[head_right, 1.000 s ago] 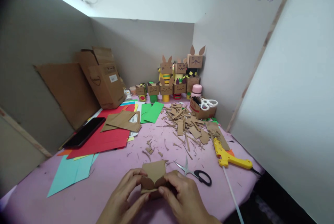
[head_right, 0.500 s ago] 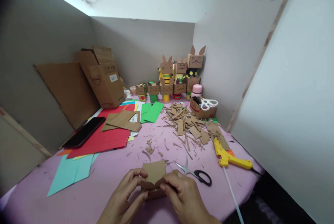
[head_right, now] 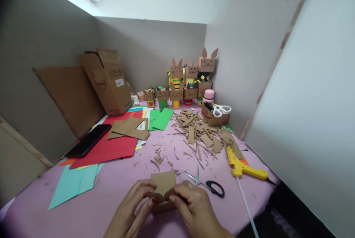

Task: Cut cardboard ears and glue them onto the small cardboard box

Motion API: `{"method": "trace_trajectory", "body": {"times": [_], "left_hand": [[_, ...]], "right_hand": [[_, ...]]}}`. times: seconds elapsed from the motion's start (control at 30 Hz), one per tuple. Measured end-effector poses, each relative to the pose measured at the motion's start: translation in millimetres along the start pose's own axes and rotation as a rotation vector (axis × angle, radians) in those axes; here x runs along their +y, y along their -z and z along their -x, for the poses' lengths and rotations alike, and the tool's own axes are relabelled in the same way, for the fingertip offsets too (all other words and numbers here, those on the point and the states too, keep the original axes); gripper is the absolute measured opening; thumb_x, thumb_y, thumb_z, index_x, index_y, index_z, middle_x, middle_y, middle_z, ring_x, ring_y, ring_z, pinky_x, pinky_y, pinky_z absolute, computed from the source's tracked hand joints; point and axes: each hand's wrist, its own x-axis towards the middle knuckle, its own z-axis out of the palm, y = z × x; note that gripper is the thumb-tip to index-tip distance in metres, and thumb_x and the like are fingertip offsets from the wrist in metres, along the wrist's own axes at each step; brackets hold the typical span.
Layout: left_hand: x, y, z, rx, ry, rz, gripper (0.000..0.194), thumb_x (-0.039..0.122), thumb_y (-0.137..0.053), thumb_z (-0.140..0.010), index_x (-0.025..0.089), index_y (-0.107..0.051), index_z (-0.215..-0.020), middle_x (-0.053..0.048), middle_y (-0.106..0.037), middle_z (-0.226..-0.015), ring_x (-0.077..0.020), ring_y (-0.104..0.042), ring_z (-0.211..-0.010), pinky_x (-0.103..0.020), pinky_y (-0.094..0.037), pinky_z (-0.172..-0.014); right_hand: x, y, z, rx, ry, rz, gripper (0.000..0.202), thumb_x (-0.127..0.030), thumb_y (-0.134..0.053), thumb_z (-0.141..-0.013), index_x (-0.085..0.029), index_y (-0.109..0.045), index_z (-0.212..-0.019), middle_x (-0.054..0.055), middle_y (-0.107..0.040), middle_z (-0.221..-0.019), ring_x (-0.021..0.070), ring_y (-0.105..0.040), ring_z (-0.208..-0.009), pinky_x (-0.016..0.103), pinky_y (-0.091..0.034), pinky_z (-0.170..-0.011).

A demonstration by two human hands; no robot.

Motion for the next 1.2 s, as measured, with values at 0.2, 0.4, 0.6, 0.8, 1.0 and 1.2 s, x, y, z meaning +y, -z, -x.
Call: {"method": "trace_trajectory", "body": {"times": [0.2,0.4,0.6,0.8,1.0,1.2], "left_hand": [[-0.3,-0.8,-1.8,-0.034,0.001,-0.047,0.019,0.024,-0.044,-0.089,0.024,-0.063,-0.089,-0.006,-0.061,-0.099,-0.0192,-0.059,-0.095,-0.027,-0.048,-0.082],[-2.2,-0.3,-1.9,-0.055,0.005,-0.058,0.02,0.023,-0.045,-0.089,0.023,-0.064,-0.088,-0.007,-0.061,-0.1,-0.0195,-0.059,-0.097,-0.028,-0.047,-0.083],[-4.5,-0.4,-1.5,-0.078,0.018,-0.052,0.021,0.025,-0.043,-0.09,0.023,-0.064,-0.089,-0.008,-0.06,-0.101,-0.0201,-0.058,-0.097,-0.029,-0.047,-0.083],[-3.8,-0.5,-1.2,-0.078,0.028,-0.036,0.022,0.023,-0.042,-0.09,0.021,-0.063,-0.086,-0.008,-0.06,-0.1,-0.0201,-0.058,-0.098,-0.029,-0.046,-0.084],[-3.0,-0.7,-2.0,-0.067,0.02,-0.023,0.02,0.022,-0.043,-0.089,0.022,-0.063,-0.085,-0.008,-0.06,-0.099,-0.0198,-0.058,-0.096,-0.028,-0.046,-0.083],[-3.2,-0.6,-3.2,-0.077,0.017,-0.021,0.022,0.023,-0.041,-0.09,0.022,-0.063,-0.086,-0.008,-0.06,-0.1,-0.0205,-0.057,-0.098,-0.03,-0.046,-0.084]], "right_hand": [[0.4,-0.7,1.7,-0.002,0.008,0.01,0.021,-0.018,-0.051,-0.088,-0.02,-0.069,-0.08,0.002,-0.07,-0.072,0.0148,-0.063,-0.069,0.022,-0.044,-0.064],[2.1,-0.3,1.1,-0.006,0.008,0.012,0.021,-0.018,-0.05,-0.089,-0.02,-0.071,-0.082,0.003,-0.071,-0.074,0.0157,-0.063,-0.071,0.022,-0.044,-0.065],[2.3,-0.6,2.2,0.014,0.021,0.006,0.021,-0.018,-0.052,-0.088,-0.019,-0.071,-0.081,0.003,-0.07,-0.072,0.015,-0.062,-0.069,0.021,-0.044,-0.064],[1.2,-1.0,2.2,0.005,0.019,0.005,0.021,-0.018,-0.051,-0.088,-0.017,-0.072,-0.081,0.004,-0.07,-0.072,0.0153,-0.063,-0.069,0.021,-0.044,-0.064],[1.0,-1.3,0.9,-0.003,0.01,0.022,0.022,-0.018,-0.05,-0.088,-0.018,-0.071,-0.081,0.004,-0.071,-0.072,0.0155,-0.063,-0.069,0.022,-0.043,-0.064],[-0.2,-0.2,0.9,-0.001,0.013,0.016,0.022,-0.019,-0.05,-0.088,-0.018,-0.071,-0.081,0.004,-0.07,-0.072,0.0155,-0.062,-0.069,0.022,-0.043,-0.064]]}}
